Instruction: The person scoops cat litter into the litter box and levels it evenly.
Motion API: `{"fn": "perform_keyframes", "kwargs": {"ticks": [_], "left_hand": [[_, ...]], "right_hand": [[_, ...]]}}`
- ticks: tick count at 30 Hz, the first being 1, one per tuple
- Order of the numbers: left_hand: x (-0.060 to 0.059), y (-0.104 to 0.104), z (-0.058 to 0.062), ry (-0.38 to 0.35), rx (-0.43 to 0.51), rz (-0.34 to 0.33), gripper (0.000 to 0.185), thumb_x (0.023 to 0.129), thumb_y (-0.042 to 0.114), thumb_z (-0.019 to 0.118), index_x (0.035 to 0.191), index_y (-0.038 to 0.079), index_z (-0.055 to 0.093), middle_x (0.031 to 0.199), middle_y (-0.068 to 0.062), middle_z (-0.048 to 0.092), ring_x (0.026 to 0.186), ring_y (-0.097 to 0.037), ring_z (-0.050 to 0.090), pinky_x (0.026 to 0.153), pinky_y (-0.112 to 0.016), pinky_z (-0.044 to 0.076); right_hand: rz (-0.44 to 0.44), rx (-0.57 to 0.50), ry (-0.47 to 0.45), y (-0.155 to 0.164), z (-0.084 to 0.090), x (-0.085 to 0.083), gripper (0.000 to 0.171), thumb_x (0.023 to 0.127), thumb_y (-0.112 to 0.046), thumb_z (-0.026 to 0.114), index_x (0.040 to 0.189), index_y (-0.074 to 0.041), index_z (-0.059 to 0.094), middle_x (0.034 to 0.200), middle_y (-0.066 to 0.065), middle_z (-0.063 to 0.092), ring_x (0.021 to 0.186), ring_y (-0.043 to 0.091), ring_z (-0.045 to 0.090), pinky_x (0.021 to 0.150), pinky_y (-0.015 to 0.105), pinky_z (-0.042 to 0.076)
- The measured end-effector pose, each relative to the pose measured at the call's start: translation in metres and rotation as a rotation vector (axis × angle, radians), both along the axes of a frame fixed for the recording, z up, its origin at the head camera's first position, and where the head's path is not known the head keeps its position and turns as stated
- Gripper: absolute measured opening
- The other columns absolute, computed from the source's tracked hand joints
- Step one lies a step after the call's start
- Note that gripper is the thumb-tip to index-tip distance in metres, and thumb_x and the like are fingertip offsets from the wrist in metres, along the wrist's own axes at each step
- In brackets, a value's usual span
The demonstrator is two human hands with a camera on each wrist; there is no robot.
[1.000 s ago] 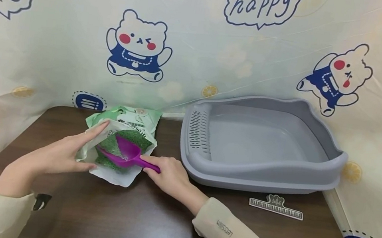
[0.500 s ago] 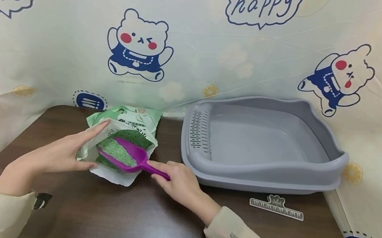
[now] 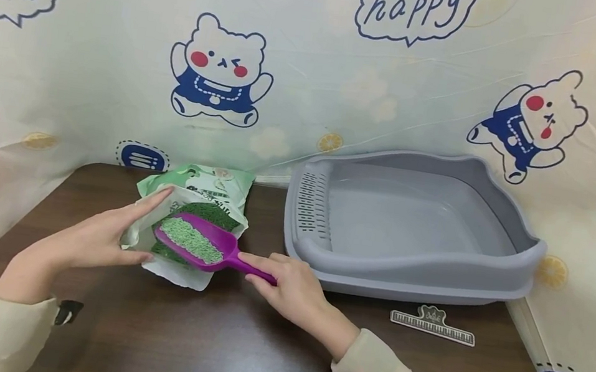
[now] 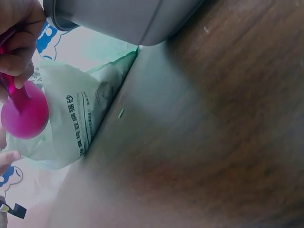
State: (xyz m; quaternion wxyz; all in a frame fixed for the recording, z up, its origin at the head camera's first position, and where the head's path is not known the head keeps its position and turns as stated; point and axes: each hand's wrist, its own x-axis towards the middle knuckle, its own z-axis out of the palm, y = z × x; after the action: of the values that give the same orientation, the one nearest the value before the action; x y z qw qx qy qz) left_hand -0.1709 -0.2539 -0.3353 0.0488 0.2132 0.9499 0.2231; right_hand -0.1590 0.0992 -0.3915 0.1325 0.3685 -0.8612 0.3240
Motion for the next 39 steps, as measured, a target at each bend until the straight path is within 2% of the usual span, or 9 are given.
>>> {"fn": "perform_keyframes", "kwargs": {"ticks": [16,24,30,34,37,39], "left_hand": [[-0.003,-0.001,0.001,0.003,-0.009,0.001,0.112,0.08,0.029,0.082,0.159,0.043,0.003,0.162,-0.016,0.029,0.133,-0.044,0.049,0.098,-0.063,0.045],[-0.003,0.001,0.001,0.012,-0.01,-0.002,0.113,0.08,0.026,0.082,0.159,0.041,0.004,0.162,-0.017,0.03,0.13,-0.045,0.052,0.097,-0.063,0.046],[-0.003,0.0,-0.001,-0.004,-0.008,0.004,0.112,0.08,0.025,0.082,0.159,0.042,0.003,0.162,-0.017,0.03,0.127,-0.043,0.054,0.096,-0.062,0.048],[-0.002,0.001,-0.002,-0.01,-0.004,0.004,0.112,0.08,0.025,0.082,0.159,0.042,0.003,0.161,-0.017,0.032,0.126,-0.042,0.056,0.095,-0.061,0.048],[-0.001,0.001,-0.003,-0.008,-0.005,0.006,0.112,0.08,0.025,0.082,0.159,0.042,0.004,0.16,-0.018,0.033,0.125,-0.042,0.056,0.095,-0.061,0.049],[0.0,0.001,-0.003,-0.004,-0.009,0.006,0.112,0.08,0.025,0.081,0.159,0.042,0.003,0.16,-0.018,0.033,0.125,-0.041,0.056,0.096,-0.061,0.048]], "right_hand": [[0.043,-0.049,0.001,0.022,0.007,0.003,0.04,0.084,-0.018,0.079,0.124,-0.024,0.072,0.073,-0.009,0.06,0.064,0.0,0.047,0.055,0.013,0.042],[0.058,-0.073,0.07,0.037,0.014,0.004,0.042,0.082,-0.014,0.08,0.123,-0.021,0.073,0.082,-0.008,0.068,0.068,0.002,0.048,0.058,0.012,0.042],[0.049,-0.079,0.065,0.049,0.019,0.005,0.043,0.082,-0.014,0.081,0.123,-0.023,0.072,0.081,-0.01,0.066,0.068,0.002,0.047,0.059,0.015,0.043],[0.041,-0.072,0.062,0.056,0.023,0.006,0.044,0.081,-0.013,0.081,0.123,-0.023,0.072,0.09,-0.008,0.071,0.074,0.005,0.056,0.064,0.021,0.049],[0.027,-0.057,0.065,0.062,0.026,0.007,0.043,0.081,-0.013,0.081,0.123,-0.023,0.073,0.102,-0.004,0.076,0.089,0.012,0.069,0.075,0.029,0.057],[0.016,-0.055,0.064,0.068,0.028,0.008,0.043,0.081,-0.013,0.081,0.122,-0.023,0.073,0.111,-0.002,0.076,0.098,0.016,0.072,0.081,0.034,0.058]]}}
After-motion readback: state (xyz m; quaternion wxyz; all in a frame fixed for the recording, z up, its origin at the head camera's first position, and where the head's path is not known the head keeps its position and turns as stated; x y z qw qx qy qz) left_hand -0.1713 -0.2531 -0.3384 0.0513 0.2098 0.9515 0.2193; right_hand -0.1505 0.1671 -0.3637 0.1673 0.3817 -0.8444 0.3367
